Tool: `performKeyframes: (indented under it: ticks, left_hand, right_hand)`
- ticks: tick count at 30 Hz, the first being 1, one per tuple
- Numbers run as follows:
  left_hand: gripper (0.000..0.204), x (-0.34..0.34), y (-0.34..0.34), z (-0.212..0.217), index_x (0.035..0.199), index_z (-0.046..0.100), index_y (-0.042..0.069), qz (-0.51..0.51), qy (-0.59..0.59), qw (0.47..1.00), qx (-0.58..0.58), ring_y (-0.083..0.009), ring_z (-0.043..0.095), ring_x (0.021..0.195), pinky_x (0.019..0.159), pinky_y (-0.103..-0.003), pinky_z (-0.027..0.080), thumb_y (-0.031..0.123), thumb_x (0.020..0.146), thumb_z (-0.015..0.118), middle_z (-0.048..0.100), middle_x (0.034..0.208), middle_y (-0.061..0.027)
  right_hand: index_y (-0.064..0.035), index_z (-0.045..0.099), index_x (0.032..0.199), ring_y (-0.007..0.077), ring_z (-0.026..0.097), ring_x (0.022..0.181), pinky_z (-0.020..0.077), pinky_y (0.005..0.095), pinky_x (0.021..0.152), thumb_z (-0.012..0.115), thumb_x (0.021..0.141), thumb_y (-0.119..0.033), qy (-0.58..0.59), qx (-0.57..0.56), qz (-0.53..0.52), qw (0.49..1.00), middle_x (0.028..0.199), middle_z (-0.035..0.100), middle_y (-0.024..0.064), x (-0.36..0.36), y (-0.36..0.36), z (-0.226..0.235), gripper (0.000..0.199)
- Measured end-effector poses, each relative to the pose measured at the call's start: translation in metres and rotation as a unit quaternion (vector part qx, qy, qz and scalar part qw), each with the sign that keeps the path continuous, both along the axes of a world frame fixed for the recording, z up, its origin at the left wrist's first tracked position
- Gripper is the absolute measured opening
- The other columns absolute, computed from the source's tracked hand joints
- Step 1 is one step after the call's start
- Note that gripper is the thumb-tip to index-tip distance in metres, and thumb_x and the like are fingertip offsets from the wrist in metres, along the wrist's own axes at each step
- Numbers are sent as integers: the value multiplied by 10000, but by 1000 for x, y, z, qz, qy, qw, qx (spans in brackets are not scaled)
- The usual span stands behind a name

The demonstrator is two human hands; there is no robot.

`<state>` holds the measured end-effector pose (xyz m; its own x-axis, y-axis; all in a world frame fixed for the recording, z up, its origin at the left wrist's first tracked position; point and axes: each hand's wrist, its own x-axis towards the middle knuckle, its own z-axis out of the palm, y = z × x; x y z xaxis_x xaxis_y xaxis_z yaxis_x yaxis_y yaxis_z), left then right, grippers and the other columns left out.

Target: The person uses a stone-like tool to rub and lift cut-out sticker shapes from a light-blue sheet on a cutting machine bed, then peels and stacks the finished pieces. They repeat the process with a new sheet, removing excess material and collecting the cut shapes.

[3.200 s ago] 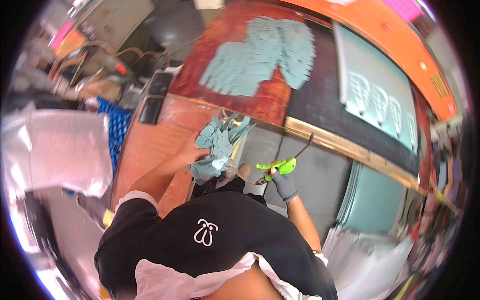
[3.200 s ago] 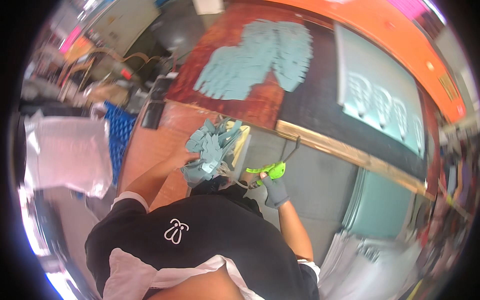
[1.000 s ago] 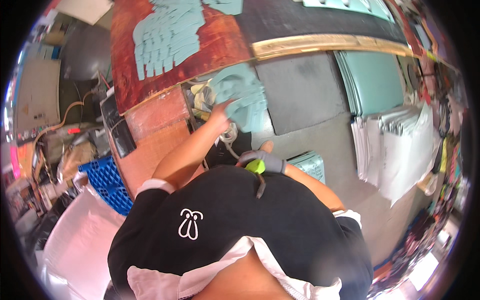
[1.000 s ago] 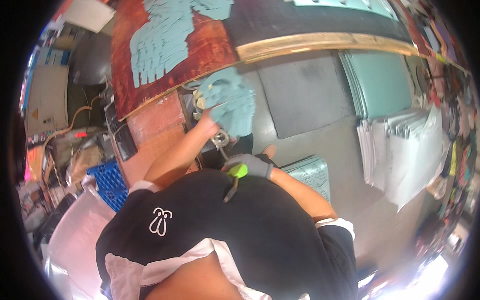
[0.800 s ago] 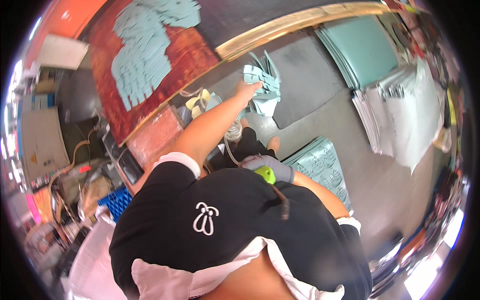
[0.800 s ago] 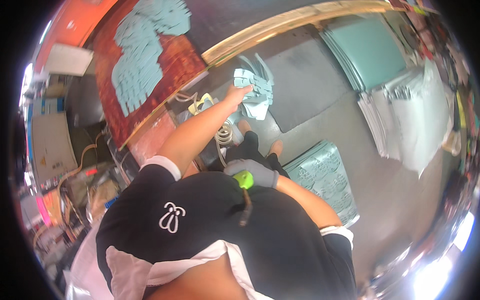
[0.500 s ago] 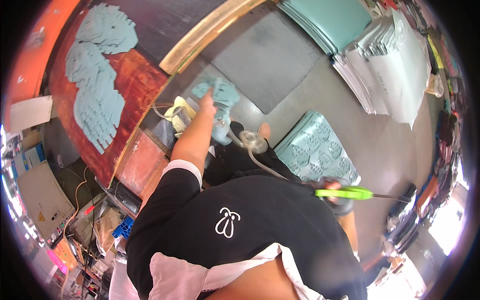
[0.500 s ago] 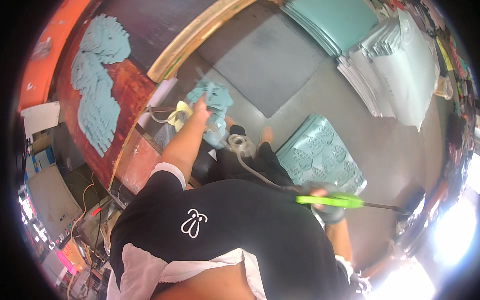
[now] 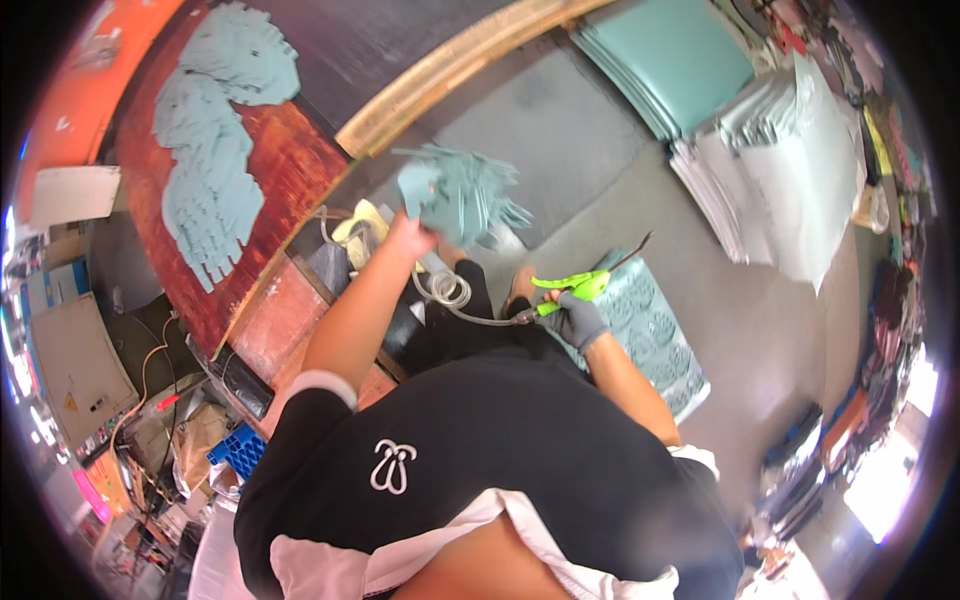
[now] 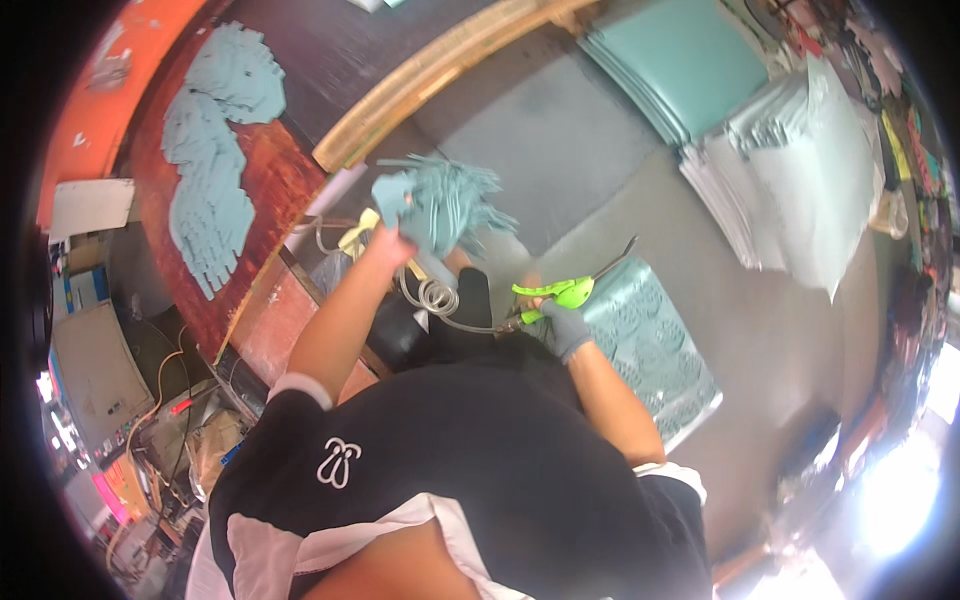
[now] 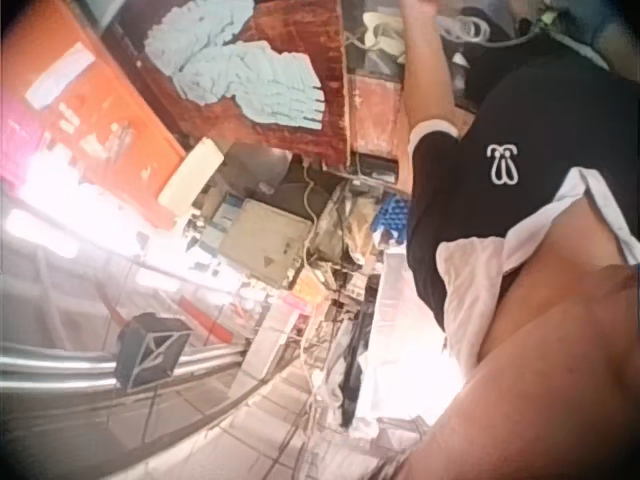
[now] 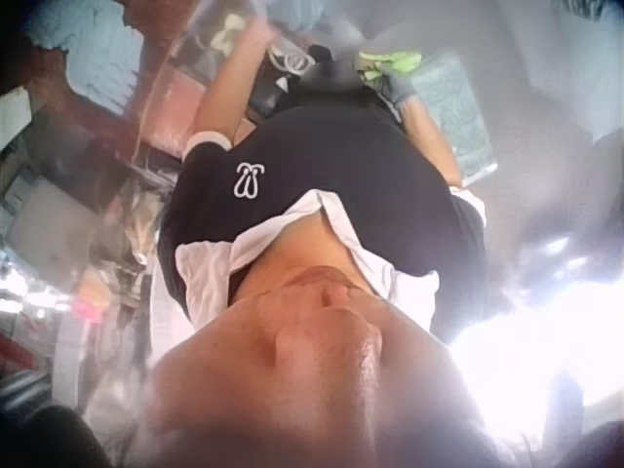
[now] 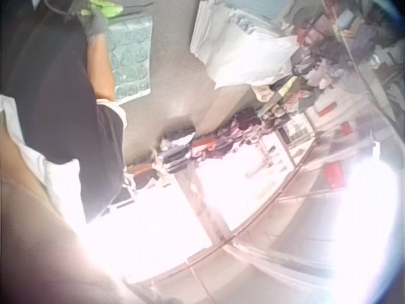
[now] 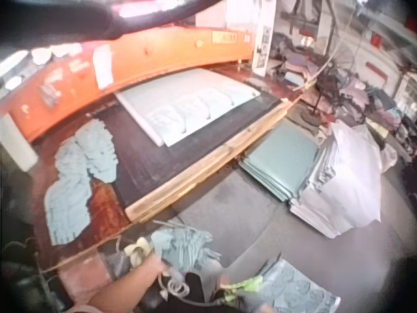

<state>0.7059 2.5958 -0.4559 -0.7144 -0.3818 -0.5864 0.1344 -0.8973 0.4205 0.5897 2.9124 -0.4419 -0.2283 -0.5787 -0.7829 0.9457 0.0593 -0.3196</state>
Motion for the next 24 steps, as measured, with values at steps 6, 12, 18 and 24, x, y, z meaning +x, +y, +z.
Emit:
performKeyframes:
  ticks: [6,12,18,24]
  left_hand:
    - [575,84,28,129,1236,501,73,-48,15,997,-60,-239,552,1076,950,-415,438,275,745,719,574,1176,-74]
    - [568,212,68,230,1218,511,57,75,-32,959,-273,-218,552,1073,935,-393,441,269,739,732,577,1162,-72]
    - [595,341,164,257,1221,505,33,205,-199,892,-349,-186,543,1066,922,-357,436,241,720,751,575,1145,-57]
    - [627,390,220,225,1233,492,21,323,-350,855,-207,-176,541,1057,913,-346,444,110,679,770,579,1138,-56]
  right_hand:
    - [-87,520,1013,208,595,830,528,463,773,498,901,-84,-77,-3,-5,997,915,585,54,-34,-61,-61,115]
    - [-46,592,933,135,583,781,483,286,652,680,797,-114,347,-74,302,885,864,602,23,-16,-161,-15,176]
    - [-104,523,1181,323,636,856,492,412,719,618,785,-317,698,-267,544,382,955,644,192,100,-280,92,460]
    - [-89,506,1182,357,619,915,484,430,775,602,786,-312,590,-312,732,138,1016,632,201,248,-345,142,464]
